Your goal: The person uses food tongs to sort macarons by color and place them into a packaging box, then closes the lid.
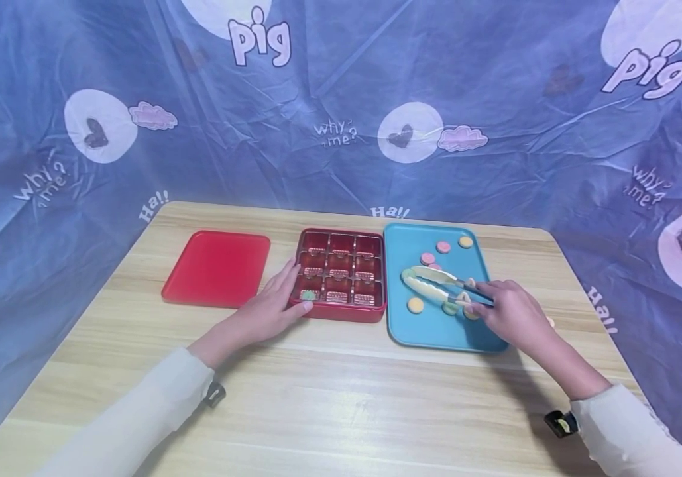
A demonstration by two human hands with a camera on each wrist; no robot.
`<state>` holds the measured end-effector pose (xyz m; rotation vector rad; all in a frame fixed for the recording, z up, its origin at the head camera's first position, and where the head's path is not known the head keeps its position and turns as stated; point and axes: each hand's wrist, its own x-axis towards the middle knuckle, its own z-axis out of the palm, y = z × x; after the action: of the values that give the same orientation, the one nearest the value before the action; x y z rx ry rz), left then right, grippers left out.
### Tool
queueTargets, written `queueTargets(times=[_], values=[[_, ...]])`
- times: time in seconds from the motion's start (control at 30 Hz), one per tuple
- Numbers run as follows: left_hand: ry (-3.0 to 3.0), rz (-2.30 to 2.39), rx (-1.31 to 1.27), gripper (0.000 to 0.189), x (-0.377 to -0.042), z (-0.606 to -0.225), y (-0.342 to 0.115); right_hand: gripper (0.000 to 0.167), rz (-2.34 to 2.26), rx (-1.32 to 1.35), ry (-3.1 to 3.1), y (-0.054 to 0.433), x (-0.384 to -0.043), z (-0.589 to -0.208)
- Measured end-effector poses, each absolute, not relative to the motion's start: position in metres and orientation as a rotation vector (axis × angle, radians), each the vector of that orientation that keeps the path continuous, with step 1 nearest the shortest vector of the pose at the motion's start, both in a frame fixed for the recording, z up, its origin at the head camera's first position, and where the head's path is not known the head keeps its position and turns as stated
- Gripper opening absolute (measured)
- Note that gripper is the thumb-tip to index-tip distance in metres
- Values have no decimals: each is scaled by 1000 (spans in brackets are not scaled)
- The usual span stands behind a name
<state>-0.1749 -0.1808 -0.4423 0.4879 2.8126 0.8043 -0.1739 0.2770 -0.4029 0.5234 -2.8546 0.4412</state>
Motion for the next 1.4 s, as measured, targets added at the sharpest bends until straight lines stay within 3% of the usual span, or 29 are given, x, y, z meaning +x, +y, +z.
queueTargets(times=[0.67,1.4], values=[[2814,800,468,97,-175,-445,-177,51,534,570,-2715,268,-179,-378],[2815,797,482,96,-174,-443,-176,53,642,668,-2802,200,-193,-368]])
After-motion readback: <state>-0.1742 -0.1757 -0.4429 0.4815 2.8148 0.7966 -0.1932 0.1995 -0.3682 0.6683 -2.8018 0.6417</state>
